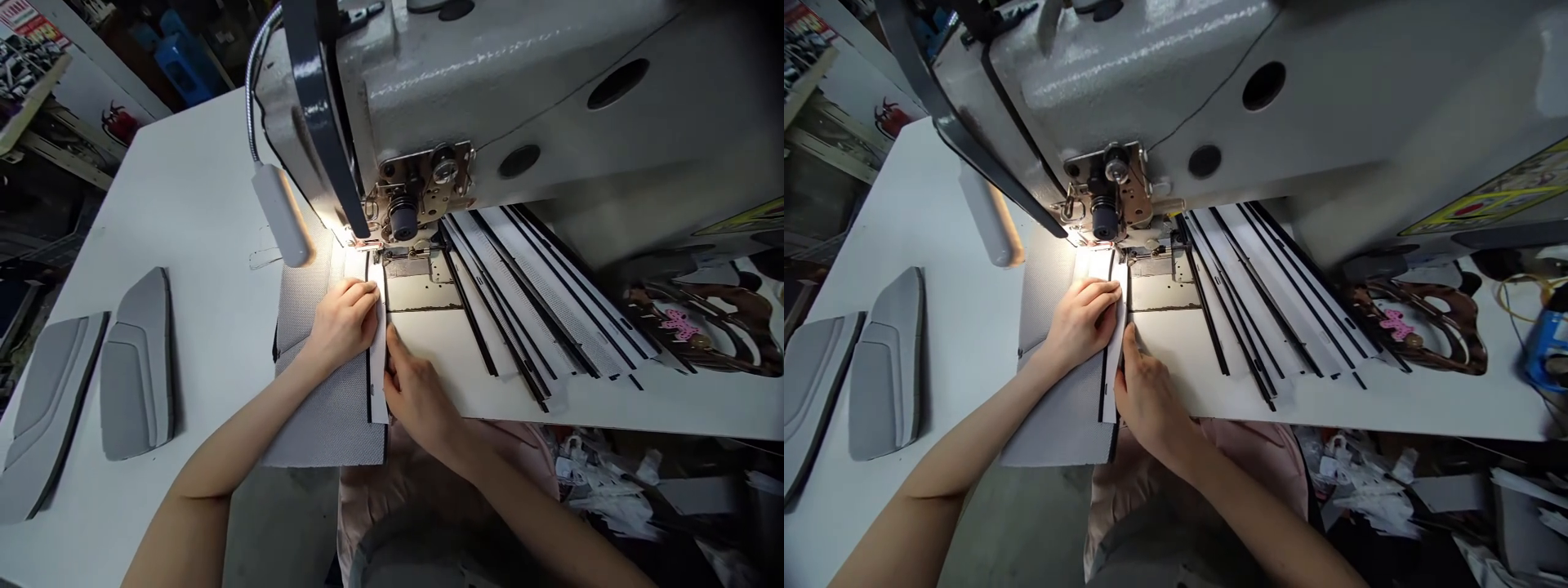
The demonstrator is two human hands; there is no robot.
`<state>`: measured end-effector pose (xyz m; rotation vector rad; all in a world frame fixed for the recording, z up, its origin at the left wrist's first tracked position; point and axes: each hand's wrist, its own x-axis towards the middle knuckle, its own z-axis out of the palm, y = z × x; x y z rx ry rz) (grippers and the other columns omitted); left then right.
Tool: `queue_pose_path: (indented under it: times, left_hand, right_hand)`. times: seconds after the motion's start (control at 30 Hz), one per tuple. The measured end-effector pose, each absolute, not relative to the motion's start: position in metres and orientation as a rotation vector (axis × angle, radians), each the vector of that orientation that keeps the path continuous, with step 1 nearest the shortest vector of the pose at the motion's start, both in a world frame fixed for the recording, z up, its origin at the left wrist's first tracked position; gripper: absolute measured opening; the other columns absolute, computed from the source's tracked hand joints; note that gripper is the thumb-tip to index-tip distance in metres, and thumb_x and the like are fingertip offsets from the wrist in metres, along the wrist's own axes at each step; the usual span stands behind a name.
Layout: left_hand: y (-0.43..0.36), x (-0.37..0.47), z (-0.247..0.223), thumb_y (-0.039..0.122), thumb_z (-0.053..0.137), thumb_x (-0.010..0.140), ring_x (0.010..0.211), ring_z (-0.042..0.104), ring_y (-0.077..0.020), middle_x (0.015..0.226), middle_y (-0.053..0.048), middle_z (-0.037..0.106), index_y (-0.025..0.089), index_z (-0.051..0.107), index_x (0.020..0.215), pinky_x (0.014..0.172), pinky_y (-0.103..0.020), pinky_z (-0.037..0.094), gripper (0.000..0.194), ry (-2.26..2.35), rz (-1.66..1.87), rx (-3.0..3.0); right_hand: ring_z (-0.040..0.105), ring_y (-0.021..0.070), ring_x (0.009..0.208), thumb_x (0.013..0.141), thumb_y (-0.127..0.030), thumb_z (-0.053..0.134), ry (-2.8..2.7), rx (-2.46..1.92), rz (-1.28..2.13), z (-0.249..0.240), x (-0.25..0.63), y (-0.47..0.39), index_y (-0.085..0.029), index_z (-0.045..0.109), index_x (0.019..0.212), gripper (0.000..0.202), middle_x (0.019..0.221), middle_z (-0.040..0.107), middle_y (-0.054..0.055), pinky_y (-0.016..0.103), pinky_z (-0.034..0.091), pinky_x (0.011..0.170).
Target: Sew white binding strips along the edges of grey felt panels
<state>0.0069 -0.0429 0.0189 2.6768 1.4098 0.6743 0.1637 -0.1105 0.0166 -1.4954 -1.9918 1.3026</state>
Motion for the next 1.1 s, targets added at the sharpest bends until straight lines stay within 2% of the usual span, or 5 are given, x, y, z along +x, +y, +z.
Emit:
queue_pose_path:
  times: [0.1,0.3,0.67,0.9,1.1]
  left_hand:
    - [-0.034,0.006,0.017,0.014,0.045,0.093,0.104,0.062,-0.0231,0.112,-0.01,0.07,0.017,0.064,0.105,0.094,-0.042,0.054,0.023,1.423,0.646,2.668]
    - [-0.019,0.003,0.017,0.015,0.046,0.092,0.106,0.061,-0.0235,0.112,-0.01,0.07,0.018,0.064,0.1,0.095,-0.043,0.054,0.02,1.418,0.622,2.644]
    - [-0.037,0.008,0.024,0.011,0.048,0.09,0.101,0.061,-0.0227,0.107,-0.007,0.072,0.018,0.065,0.096,0.091,-0.039,0.056,0.02,1.382,0.611,2.715]
    - [-0.025,0.004,0.021,0.013,0.049,0.09,0.104,0.061,-0.0232,0.11,-0.008,0.071,0.017,0.065,0.097,0.092,-0.041,0.056,0.018,1.415,0.6,2.68]
    - [-0.026,0.005,0.018,0.013,0.05,0.092,0.098,0.062,-0.0214,0.102,-0.006,0.073,0.017,0.065,0.09,0.086,-0.037,0.056,0.016,1.405,0.667,2.718]
  right_hand:
    - [0.065,0.023,0.081,0.092,-0.012,0.041,-2.03,-1.513,1.333,0.022,0.167,-0.119,0.001,0.023,0.155,0.067,0.095,0.069,0.015,0.036,0.054,0.077]
    - [0.062,0.021,0.074,0.089,-0.017,0.055,-1.946,-1.445,1.417,0.016,0.174,-0.138,-0.006,0.013,0.159,0.082,0.083,0.066,0.007,0.035,0.056,0.071]
    - [0.054,0.0167,0.059,0.084,-0.003,0.043,-2.054,-1.5,1.217,0.013,0.168,-0.109,-0.002,0.027,0.154,0.071,0.065,0.059,0.0,0.03,0.048,0.066]
    - [0.058,0.0197,0.066,0.081,-0.004,0.046,-1.963,-1.561,1.186,0.014,0.166,-0.093,-0.002,0.011,0.158,0.084,0.066,0.061,-0.001,0.035,0.049,0.078]
    - [0.055,0.0183,0.058,0.08,-0.004,0.045,-1.926,-1.577,1.173,0.013,0.164,-0.08,0.001,0.009,0.157,0.084,0.061,0.057,-0.004,0.036,0.05,0.073]
